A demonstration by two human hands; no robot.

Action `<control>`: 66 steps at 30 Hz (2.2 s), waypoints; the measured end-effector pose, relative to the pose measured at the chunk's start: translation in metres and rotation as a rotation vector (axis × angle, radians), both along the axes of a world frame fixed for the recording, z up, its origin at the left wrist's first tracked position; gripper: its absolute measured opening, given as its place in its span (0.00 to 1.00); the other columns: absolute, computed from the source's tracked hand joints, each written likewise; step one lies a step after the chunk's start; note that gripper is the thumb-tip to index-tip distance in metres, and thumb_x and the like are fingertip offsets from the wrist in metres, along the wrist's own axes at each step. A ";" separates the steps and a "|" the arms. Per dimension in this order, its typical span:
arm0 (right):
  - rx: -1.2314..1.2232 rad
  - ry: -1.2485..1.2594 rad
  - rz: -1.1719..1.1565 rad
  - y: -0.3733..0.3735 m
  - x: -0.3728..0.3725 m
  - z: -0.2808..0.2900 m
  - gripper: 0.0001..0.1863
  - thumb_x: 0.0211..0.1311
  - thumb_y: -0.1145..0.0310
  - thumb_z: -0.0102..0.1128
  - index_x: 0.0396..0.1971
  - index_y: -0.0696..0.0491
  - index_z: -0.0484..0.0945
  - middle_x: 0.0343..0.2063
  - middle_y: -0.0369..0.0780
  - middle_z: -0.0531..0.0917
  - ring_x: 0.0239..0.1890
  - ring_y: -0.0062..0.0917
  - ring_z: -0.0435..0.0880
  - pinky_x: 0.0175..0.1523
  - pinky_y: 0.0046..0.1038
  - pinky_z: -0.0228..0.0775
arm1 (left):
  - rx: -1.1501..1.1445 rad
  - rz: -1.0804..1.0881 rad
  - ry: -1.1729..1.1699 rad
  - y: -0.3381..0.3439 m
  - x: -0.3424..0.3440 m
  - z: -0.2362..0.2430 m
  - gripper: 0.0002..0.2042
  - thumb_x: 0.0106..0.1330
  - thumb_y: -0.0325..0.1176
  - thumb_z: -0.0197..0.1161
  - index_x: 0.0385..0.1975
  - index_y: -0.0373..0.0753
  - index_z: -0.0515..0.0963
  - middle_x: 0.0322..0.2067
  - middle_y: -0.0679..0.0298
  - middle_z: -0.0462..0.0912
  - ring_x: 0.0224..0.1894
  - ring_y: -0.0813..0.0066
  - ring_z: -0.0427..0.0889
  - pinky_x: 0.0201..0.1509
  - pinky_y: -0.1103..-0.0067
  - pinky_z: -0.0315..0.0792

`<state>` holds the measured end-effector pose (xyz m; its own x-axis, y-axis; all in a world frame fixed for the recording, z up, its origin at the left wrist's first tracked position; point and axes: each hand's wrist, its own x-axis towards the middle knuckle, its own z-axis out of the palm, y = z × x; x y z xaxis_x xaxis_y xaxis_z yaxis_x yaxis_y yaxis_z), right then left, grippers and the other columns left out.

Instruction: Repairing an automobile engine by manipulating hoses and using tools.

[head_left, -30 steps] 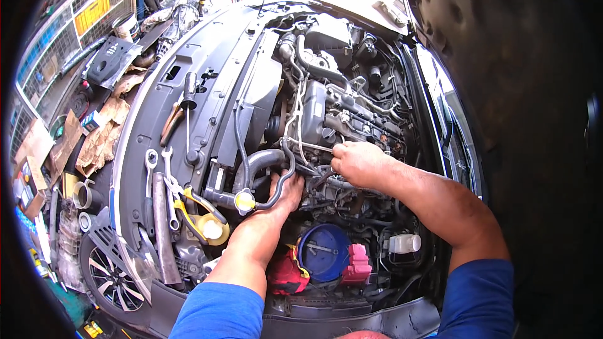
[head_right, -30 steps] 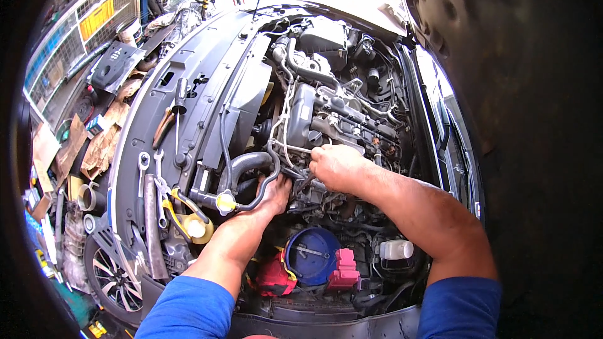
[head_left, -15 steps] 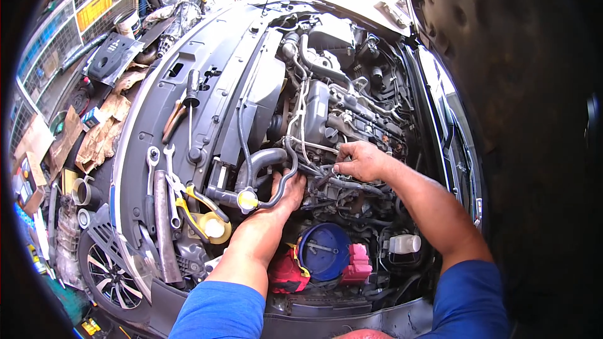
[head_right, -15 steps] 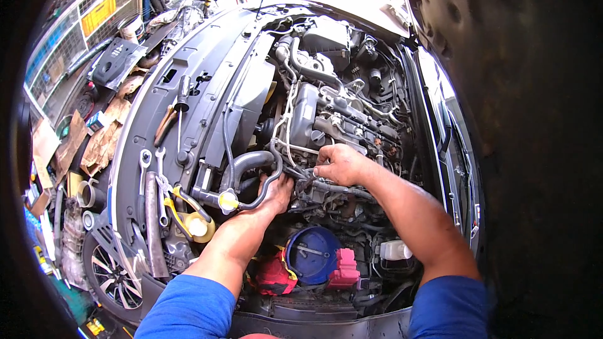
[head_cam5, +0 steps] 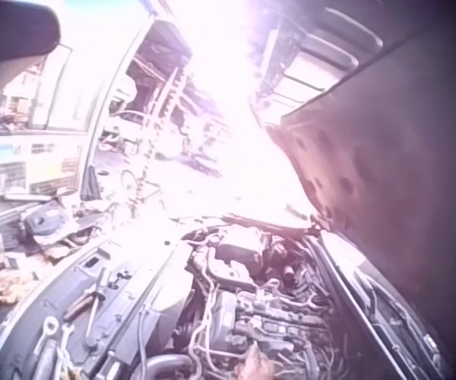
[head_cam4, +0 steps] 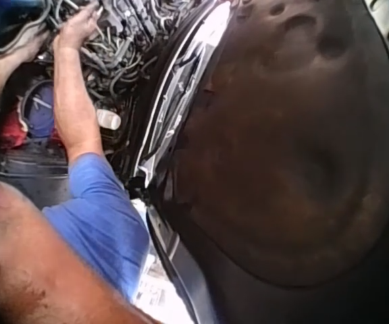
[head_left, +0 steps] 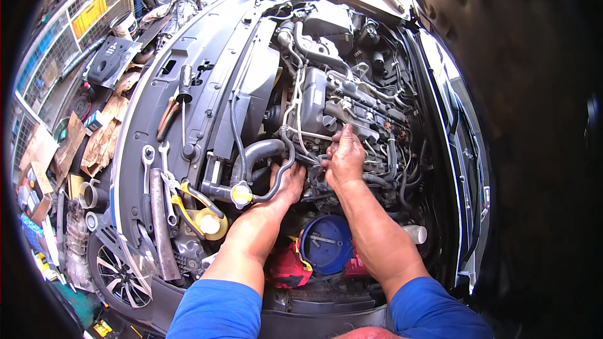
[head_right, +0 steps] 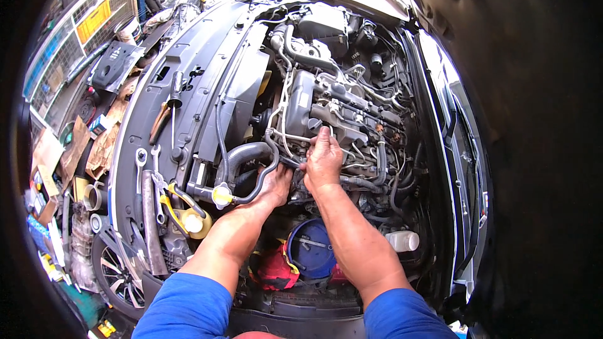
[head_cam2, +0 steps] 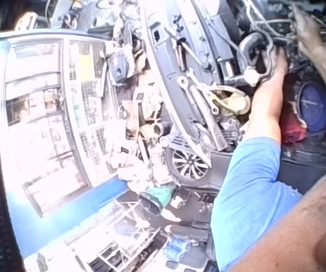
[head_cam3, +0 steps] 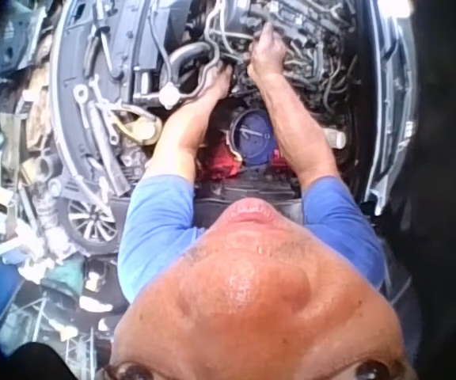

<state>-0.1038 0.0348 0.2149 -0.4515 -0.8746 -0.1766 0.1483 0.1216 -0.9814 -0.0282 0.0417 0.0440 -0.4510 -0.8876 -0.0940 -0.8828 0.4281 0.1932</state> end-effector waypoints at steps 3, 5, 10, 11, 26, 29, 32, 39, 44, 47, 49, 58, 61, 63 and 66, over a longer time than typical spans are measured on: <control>-0.010 -0.180 0.283 0.004 -0.019 0.001 0.14 0.75 0.58 0.53 0.38 0.54 0.75 0.25 0.35 0.77 0.29 0.22 0.80 0.33 0.38 0.83 | -0.034 -0.004 -0.001 0.000 0.000 0.001 0.17 0.68 0.39 0.58 0.56 0.49 0.76 0.57 0.64 0.76 0.61 0.67 0.73 0.60 0.55 0.68; 0.055 -0.313 0.621 0.001 -0.044 0.006 0.11 0.75 0.68 0.50 0.48 0.56 0.77 0.43 0.42 0.83 0.48 0.29 0.84 0.47 0.48 0.85 | -0.093 -0.001 -0.003 0.000 -0.001 -0.002 0.17 0.68 0.39 0.58 0.56 0.49 0.76 0.57 0.64 0.75 0.61 0.68 0.73 0.60 0.55 0.68; 0.177 0.152 0.861 0.003 -0.081 0.006 0.14 0.70 0.75 0.56 0.53 0.58 0.76 0.46 0.40 0.82 0.47 0.24 0.82 0.52 0.35 0.81 | 0.001 -0.010 0.007 -0.001 -0.003 -0.009 0.19 0.67 0.39 0.58 0.58 0.48 0.75 0.59 0.65 0.74 0.62 0.66 0.71 0.61 0.55 0.68; 0.170 0.199 0.934 0.004 -0.084 0.005 0.14 0.70 0.74 0.57 0.53 0.58 0.77 0.45 0.38 0.82 0.45 0.21 0.81 0.50 0.29 0.80 | 0.006 -0.014 0.006 -0.002 -0.003 -0.010 0.19 0.67 0.39 0.58 0.58 0.48 0.75 0.59 0.65 0.74 0.62 0.66 0.71 0.61 0.55 0.68; 0.078 0.485 0.694 0.027 -0.064 -0.015 0.10 0.68 0.72 0.62 0.45 0.59 0.80 0.39 0.37 0.85 0.40 0.19 0.82 0.47 0.22 0.75 | 0.027 0.002 0.016 0.000 0.002 0.005 0.19 0.66 0.39 0.59 0.57 0.48 0.75 0.59 0.63 0.73 0.62 0.64 0.71 0.61 0.52 0.67; 0.105 0.469 0.748 0.027 -0.070 -0.011 0.10 0.67 0.76 0.61 0.47 0.59 0.80 0.41 0.38 0.85 0.43 0.18 0.81 0.50 0.22 0.74 | 0.037 -0.037 -0.013 0.000 0.002 0.003 0.19 0.66 0.39 0.59 0.57 0.48 0.75 0.59 0.63 0.73 0.62 0.63 0.71 0.61 0.52 0.67; 0.013 0.516 0.643 0.029 -0.065 -0.021 0.09 0.65 0.78 0.63 0.45 0.60 0.80 0.37 0.37 0.85 0.39 0.17 0.82 0.46 0.23 0.76 | 0.028 -0.019 0.004 0.000 0.002 0.003 0.19 0.67 0.38 0.58 0.58 0.48 0.75 0.60 0.63 0.72 0.62 0.63 0.71 0.61 0.51 0.67; -0.052 0.863 0.411 0.024 -0.057 -0.032 0.07 0.63 0.72 0.68 0.38 0.56 0.80 0.26 0.34 0.84 0.25 0.15 0.77 0.31 0.23 0.70 | 0.020 0.003 0.040 0.000 0.001 0.001 0.19 0.69 0.38 0.55 0.59 0.49 0.75 0.60 0.63 0.73 0.62 0.63 0.71 0.63 0.51 0.65; 0.205 0.389 0.775 0.017 -0.071 -0.008 0.10 0.64 0.75 0.64 0.45 0.54 0.81 0.36 0.33 0.85 0.31 0.14 0.79 0.34 0.21 0.71 | 0.014 -0.001 0.055 0.001 0.001 0.002 0.19 0.67 0.39 0.57 0.58 0.47 0.75 0.58 0.63 0.75 0.61 0.64 0.72 0.62 0.49 0.66; 0.124 0.511 0.757 0.020 -0.072 -0.009 0.11 0.63 0.77 0.63 0.45 0.60 0.80 0.36 0.39 0.86 0.38 0.17 0.82 0.44 0.24 0.76 | -0.003 -0.034 -0.003 0.002 0.002 0.001 0.19 0.67 0.39 0.58 0.58 0.46 0.75 0.60 0.61 0.73 0.62 0.61 0.72 0.62 0.50 0.67; 0.058 0.632 0.651 0.025 -0.067 -0.019 0.11 0.62 0.76 0.65 0.44 0.60 0.80 0.34 0.39 0.86 0.35 0.17 0.82 0.42 0.24 0.76 | -0.021 -0.017 0.028 0.002 0.002 -0.001 0.19 0.67 0.39 0.58 0.58 0.46 0.75 0.59 0.61 0.73 0.61 0.61 0.72 0.62 0.50 0.68; 0.042 0.942 0.450 0.027 -0.060 -0.021 0.10 0.60 0.71 0.69 0.35 0.60 0.78 0.28 0.44 0.86 0.29 0.24 0.84 0.37 0.29 0.76 | 0.091 -0.101 -0.068 -0.003 0.000 -0.006 0.29 0.63 0.41 0.61 0.65 0.46 0.67 0.66 0.62 0.65 0.69 0.61 0.61 0.57 0.46 0.71; 0.080 0.511 0.631 0.022 -0.067 -0.013 0.11 0.62 0.75 0.66 0.43 0.59 0.79 0.36 0.38 0.86 0.36 0.21 0.83 0.44 0.27 0.77 | -0.052 -0.036 0.009 0.001 0.001 -0.004 0.18 0.66 0.39 0.59 0.56 0.46 0.76 0.55 0.62 0.75 0.58 0.62 0.73 0.57 0.52 0.71; 0.077 0.484 0.698 0.021 -0.069 -0.013 0.14 0.62 0.77 0.65 0.48 0.60 0.79 0.37 0.38 0.86 0.38 0.20 0.83 0.47 0.26 0.78 | -0.074 -0.026 0.024 0.002 0.001 -0.004 0.18 0.66 0.39 0.59 0.56 0.46 0.76 0.55 0.62 0.75 0.59 0.62 0.73 0.57 0.52 0.71; -0.007 0.689 0.666 0.021 -0.067 -0.020 0.13 0.62 0.77 0.65 0.46 0.61 0.78 0.35 0.39 0.86 0.37 0.19 0.84 0.45 0.25 0.78 | -0.058 -0.033 0.019 0.002 0.000 -0.006 0.18 0.66 0.39 0.59 0.56 0.46 0.76 0.55 0.61 0.75 0.59 0.61 0.73 0.57 0.51 0.70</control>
